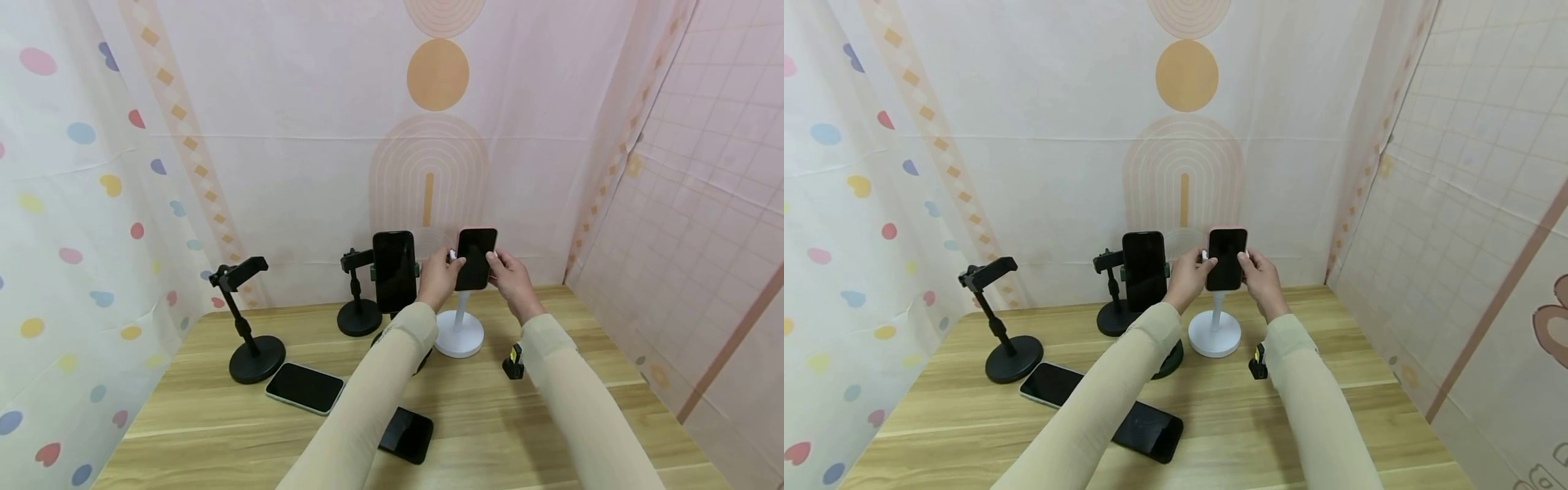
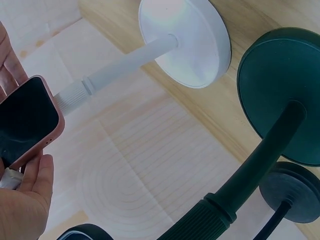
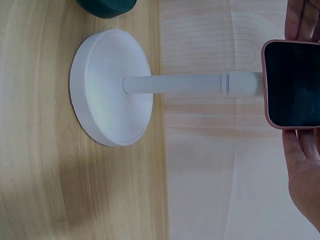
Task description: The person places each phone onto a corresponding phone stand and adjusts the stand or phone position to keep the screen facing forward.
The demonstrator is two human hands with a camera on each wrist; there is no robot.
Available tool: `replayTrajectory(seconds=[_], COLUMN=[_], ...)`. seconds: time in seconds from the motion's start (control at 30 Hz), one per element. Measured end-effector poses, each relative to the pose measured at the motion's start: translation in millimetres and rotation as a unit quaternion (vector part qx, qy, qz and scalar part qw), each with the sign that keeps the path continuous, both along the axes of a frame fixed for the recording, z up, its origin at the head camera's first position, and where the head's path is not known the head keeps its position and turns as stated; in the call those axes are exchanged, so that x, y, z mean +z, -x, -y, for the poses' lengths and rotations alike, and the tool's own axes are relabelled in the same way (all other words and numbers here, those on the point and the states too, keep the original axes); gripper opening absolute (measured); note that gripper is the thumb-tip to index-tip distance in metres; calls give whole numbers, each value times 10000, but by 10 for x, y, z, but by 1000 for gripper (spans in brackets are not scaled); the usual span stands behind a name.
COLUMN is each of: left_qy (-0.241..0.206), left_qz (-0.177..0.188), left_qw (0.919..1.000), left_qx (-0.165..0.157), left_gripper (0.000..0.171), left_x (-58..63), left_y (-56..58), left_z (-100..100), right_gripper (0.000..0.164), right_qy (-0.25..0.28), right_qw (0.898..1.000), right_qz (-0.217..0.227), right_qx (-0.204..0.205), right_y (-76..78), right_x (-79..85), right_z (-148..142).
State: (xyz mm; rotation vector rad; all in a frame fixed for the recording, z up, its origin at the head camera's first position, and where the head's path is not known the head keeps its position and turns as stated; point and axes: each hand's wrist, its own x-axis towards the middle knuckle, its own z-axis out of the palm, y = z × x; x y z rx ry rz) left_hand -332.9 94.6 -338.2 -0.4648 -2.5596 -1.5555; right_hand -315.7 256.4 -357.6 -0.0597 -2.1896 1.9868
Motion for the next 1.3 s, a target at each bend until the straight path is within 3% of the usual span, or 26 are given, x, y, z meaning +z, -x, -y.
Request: replayTrajectory(seconds=[0.6, 0.87, 1.13, 1.3], left_qy=[-117, 120, 331, 533], left_qz=[-80, -270, 147, 229], left_qw=[9999, 9996, 9993, 9982], left_qx=[0, 49, 127, 116], left_gripper=[17, 13, 27, 35], left_x=[-5, -61, -147, -189], left_y=[-27, -36, -68, -118], left_z=[0, 9, -10, -32], right_gripper=[56, 53, 43, 49], right_qy=[-69, -344, -754, -999], right_qw=[10000, 9991, 9969, 9948], right_qz=[67, 135, 145, 215], right_qx=[-17, -185, -196, -4], right_y=[-30, -38, -60, -74], right_x=[10, -43, -113, -147], right_z=[6, 4, -7, -32])
